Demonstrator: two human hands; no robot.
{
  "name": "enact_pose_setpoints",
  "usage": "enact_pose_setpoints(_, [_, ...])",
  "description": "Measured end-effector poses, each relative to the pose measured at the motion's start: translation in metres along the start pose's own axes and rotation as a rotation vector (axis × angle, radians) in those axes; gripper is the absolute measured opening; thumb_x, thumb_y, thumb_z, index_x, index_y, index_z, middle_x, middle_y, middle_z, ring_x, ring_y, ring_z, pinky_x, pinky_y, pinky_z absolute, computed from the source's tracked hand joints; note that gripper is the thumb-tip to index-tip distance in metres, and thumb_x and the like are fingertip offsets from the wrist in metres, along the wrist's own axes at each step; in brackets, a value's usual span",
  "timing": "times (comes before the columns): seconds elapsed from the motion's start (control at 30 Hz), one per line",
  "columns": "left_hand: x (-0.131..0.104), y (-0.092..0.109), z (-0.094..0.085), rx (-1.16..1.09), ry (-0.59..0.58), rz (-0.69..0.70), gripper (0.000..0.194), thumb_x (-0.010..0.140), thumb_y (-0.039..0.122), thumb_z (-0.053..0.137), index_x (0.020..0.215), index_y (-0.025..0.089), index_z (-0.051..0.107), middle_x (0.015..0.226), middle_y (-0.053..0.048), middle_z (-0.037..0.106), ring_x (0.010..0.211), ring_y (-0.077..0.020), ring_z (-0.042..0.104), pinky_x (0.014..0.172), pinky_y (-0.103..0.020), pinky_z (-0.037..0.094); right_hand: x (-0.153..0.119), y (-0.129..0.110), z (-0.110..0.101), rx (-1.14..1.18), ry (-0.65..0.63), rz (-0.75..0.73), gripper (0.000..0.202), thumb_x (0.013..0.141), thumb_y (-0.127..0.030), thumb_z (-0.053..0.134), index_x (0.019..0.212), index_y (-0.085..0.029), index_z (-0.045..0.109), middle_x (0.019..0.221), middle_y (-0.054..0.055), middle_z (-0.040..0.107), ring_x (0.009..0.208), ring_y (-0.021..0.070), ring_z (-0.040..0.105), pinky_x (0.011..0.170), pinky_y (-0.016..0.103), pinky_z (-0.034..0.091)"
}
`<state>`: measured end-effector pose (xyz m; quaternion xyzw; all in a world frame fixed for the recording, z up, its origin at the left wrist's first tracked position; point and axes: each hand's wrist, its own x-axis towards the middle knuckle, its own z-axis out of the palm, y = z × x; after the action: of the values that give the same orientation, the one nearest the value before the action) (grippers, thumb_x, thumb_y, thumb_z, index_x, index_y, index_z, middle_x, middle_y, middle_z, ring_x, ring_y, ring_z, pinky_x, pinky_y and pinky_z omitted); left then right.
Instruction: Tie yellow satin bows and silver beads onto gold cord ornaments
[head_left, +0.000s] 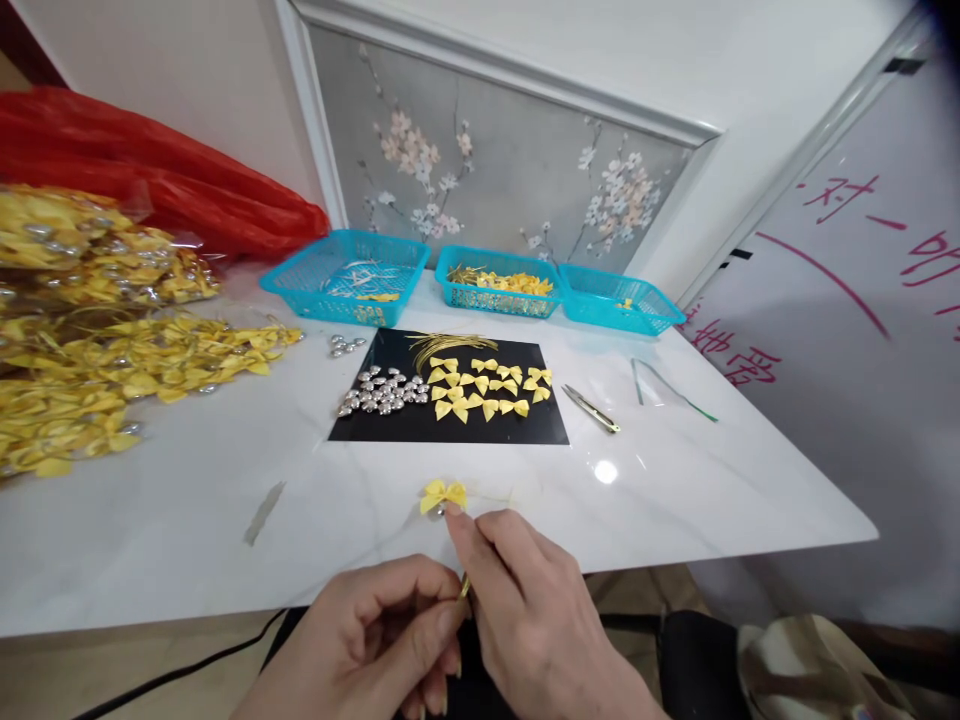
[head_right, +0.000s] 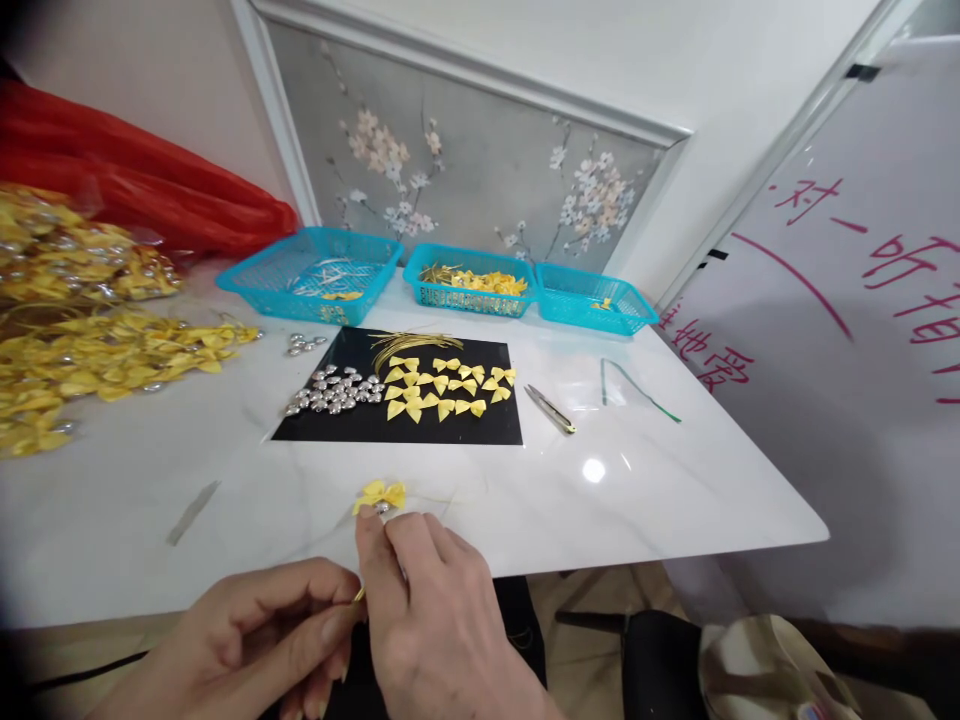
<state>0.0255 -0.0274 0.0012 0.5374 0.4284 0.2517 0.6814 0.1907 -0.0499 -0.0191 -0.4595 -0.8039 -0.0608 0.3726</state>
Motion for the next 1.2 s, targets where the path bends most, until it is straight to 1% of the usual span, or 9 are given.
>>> enact_pose_setpoints(0.1, [0.001, 0.001, -0.002, -0.052, -0.024, -0.033, 0.032, 0.081, 0.047, 0.075, 0.065, 0.019, 0.068, 0.057, 0.001, 0.063, 0.047, -0.0101, 0.054, 0.047, -0.019, 0.044, 0.0, 0.001, -0.004, 0.095, -0.019, 0.048, 0.041, 0.097, -0.003, 0.039, 0.134, -0.002, 0.054, 0.093, 0.014, 0.064, 0.076, 0.022, 0.061, 0.062, 0.034, 0.058])
enact_pose_setpoints(0.23, [0.0, 0.002, -0.004, -0.268, 0.005, -0.185, 0.032, 0.071, 0.045, 0.084, 0.064, 0.018, 0.07, 0.052, 0.002, 0.062, 0.043, -0.0068, 0.049, 0.043, -0.015, 0.038, -0.001, 0.01, -0.02, 0.465, -0.098, 0.233, 0.047, 0.095, -0.007, 0.05, 0.142, -0.016, 0.053, 0.118, 0.012, 0.061, 0.104, 0.0206, 0.061, 0.09, 0.033, 0.057])
enact_pose_setpoints(0.37, [0.0, 0.001, -0.007, -0.532, 0.001, -0.324, 0.03, 0.062, 0.039, 0.091, 0.063, 0.017, 0.07, 0.045, 0.004, 0.057, 0.038, -0.0035, 0.043, 0.039, -0.013, 0.03, 0.002, 0.019, -0.03, 0.783, -0.06, 0.311, 0.048, 0.091, -0.011, 0.064, 0.133, -0.034, 0.062, 0.115, 0.002, 0.063, 0.094, 0.0138, 0.063, 0.081, 0.024, 0.057])
enact_pose_setpoints(0.57, [0.0, -0.005, -0.01, -0.687, -0.023, -0.366, 0.026, 0.059, 0.032, 0.093, 0.063, 0.017, 0.073, 0.045, 0.004, 0.056, 0.039, -0.0029, 0.042, 0.039, -0.012, 0.027, 0.011, 0.013, -0.019, 0.904, -0.07, 0.34, 0.031, 0.087, -0.009, 0.07, 0.112, -0.026, 0.075, 0.101, 0.002, 0.07, 0.084, 0.0134, 0.066, 0.077, 0.024, 0.057])
enact_pose_setpoints(0.83, [0.0, -0.006, -0.009, -0.754, -0.053, -0.339, 0.022, 0.065, 0.028, 0.089, 0.059, 0.016, 0.071, 0.044, 0.006, 0.05, 0.036, -0.0016, 0.034, 0.036, -0.011, 0.027, 0.013, 0.006, -0.017, 0.672, 0.004, 0.159, 0.023, 0.095, -0.004, 0.055, 0.1, -0.017, 0.074, 0.092, 0.007, 0.068, 0.08, 0.0144, 0.064, 0.073, 0.025, 0.057])
enact_pose_setpoints(0.93, [-0.001, -0.002, -0.009, -0.707, -0.041, -0.314, 0.025, 0.067, 0.032, 0.088, 0.061, 0.016, 0.07, 0.048, 0.005, 0.052, 0.038, -0.0015, 0.036, 0.038, -0.011, 0.028, 0.014, 0.005, -0.022, 0.593, -0.022, 0.104, 0.027, 0.095, -0.002, 0.049, 0.1, -0.015, 0.071, 0.093, 0.009, 0.068, 0.081, 0.0167, 0.061, 0.071, 0.028, 0.055])
enact_pose_setpoints(1.03, [-0.003, 0.005, -0.006, -0.54, 0.021, -0.213, 0.028, 0.071, 0.043, 0.085, 0.079, 0.018, 0.074, 0.061, 0.004, 0.058, 0.04, -0.0013, 0.04, 0.038, -0.011, 0.027, 0.015, 0.003, -0.026, 0.51, -0.035, 0.129, 0.027, 0.094, 0.0, 0.046, 0.097, -0.014, 0.069, 0.092, 0.009, 0.065, 0.08, 0.0177, 0.059, 0.07, 0.03, 0.053])
enact_pose_setpoints(1.13, [-0.007, 0.011, 0.001, -0.274, 0.219, -0.047, 0.041, 0.065, 0.046, 0.087, 0.099, 0.027, 0.073, 0.069, 0.005, 0.062, 0.039, -0.0033, 0.045, 0.037, -0.013, 0.031, 0.014, 0.0, -0.028, 0.467, -0.058, 0.201, 0.023, 0.094, -0.002, 0.047, 0.093, -0.015, 0.066, 0.088, 0.008, 0.062, 0.078, 0.018, 0.057, 0.068, 0.03, 0.051])
enact_pose_setpoints(1.2, [-0.008, 0.01, 0.006, -0.06, 0.378, 0.055, 0.036, 0.065, 0.042, 0.086, 0.096, 0.028, 0.074, 0.065, 0.005, 0.063, 0.041, -0.0074, 0.052, 0.041, -0.016, 0.04, 0.013, -0.002, -0.028, 0.451, -0.074, 0.23, 0.021, 0.093, -0.004, 0.047, 0.091, -0.016, 0.064, 0.086, 0.007, 0.06, 0.077, 0.0182, 0.057, 0.068, 0.03, 0.051])
